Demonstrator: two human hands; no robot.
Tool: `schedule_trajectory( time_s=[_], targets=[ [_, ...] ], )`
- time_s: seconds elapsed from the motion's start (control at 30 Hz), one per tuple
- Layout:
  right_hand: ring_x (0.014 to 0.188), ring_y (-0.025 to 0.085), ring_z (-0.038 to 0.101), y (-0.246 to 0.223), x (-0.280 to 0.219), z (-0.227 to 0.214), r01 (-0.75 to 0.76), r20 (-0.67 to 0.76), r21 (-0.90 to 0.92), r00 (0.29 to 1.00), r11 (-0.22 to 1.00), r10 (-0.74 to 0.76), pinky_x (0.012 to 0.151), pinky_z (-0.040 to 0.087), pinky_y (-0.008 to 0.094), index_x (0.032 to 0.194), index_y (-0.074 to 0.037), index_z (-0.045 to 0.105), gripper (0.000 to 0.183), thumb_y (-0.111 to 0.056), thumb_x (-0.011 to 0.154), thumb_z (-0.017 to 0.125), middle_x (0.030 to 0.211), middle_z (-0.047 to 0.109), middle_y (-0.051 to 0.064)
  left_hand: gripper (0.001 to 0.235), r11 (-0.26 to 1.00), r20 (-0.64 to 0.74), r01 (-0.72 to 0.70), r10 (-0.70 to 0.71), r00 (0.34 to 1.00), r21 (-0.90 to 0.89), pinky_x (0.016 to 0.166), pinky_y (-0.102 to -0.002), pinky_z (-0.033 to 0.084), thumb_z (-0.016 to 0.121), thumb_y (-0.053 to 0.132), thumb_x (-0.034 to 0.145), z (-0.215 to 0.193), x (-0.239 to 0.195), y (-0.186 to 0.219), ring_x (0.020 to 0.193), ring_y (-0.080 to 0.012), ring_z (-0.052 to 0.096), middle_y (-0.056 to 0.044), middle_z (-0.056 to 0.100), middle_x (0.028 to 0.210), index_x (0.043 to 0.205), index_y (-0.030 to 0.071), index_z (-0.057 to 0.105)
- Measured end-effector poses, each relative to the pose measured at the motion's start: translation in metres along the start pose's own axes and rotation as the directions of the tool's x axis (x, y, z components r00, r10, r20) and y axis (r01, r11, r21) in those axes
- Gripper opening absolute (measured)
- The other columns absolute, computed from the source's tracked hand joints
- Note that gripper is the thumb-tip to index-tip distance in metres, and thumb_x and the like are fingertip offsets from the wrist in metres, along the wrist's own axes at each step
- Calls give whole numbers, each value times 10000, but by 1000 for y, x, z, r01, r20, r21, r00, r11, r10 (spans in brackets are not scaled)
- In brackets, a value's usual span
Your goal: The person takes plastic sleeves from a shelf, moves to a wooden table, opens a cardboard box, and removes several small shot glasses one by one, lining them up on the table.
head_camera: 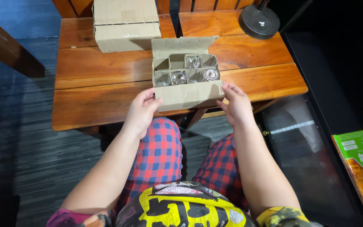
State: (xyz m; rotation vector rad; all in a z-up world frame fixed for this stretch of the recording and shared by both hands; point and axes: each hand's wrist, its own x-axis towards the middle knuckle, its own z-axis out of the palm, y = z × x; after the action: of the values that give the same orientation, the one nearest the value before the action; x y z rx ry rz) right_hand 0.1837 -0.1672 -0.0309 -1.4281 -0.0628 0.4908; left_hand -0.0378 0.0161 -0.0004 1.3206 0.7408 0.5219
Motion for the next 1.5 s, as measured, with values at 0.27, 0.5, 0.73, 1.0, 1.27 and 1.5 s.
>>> schedule_trajectory(
  time_s=[0.27,0.5,0.73,1.0,1.27,1.5],
  targets=[
    [1235,179,395,-7,-14,-8,-117,137,270,987,956,82,1037,446,499,1145,-143,646,290,-410,1077,555,1181,485,-47,326,935,50,143,-135,990,-323,1084,-448,448,706,262,971,-9,-6,13,1176,-191,539,-27,538,1123,1202,43,633],
    [1185,187,517,-25,-53,-13,-48,246,221,969,974,-8,1073,435,581,1119,-39,672,279,-307,1059,623,1179,569,25,310,996,33,85,-84,996,-15,1063,-385,492,760,414,930,-12,-34,30,1109,-152,650,-16,737,1036,1008,115,783],
    [905,226,731,27,-38,-79,-19,250,4,968,1000,17,778,613,364,873,-16,693,90,-3,860,781,1148,736,88,205,879,375,-257,98,922,402,1072,-485,479,775,231,870,-40,-74,6,1225,-363,668,-173,775,1174,923,35,807],
    [856,152,721,28,-69,-57,160,171,-773,984,613,-41,810,586,306,870,-259,840,169,-283,728,929,930,759,-37,247,465,440,-263,-327,837,845,929,-380,567,690,475,861,-12,-85,-6,1059,-248,724,28,801,921,915,284,836],
    [735,61,620,52,-58,-59,198,156,-646,980,738,-126,712,538,235,888,-158,828,186,-177,732,927,766,741,-20,211,298,496,-408,-343,798,863,891,-364,562,665,456,878,34,-69,-65,1015,-222,707,35,752,943,925,301,799],
    [786,83,709,58,-47,-53,234,222,-816,971,528,-87,754,582,268,997,-222,825,219,-259,793,893,837,744,-55,633,187,461,-423,-434,774,886,1060,-483,473,649,537,905,53,-51,-85,1298,-364,538,-154,593,1334,1320,59,624]
  ],
)
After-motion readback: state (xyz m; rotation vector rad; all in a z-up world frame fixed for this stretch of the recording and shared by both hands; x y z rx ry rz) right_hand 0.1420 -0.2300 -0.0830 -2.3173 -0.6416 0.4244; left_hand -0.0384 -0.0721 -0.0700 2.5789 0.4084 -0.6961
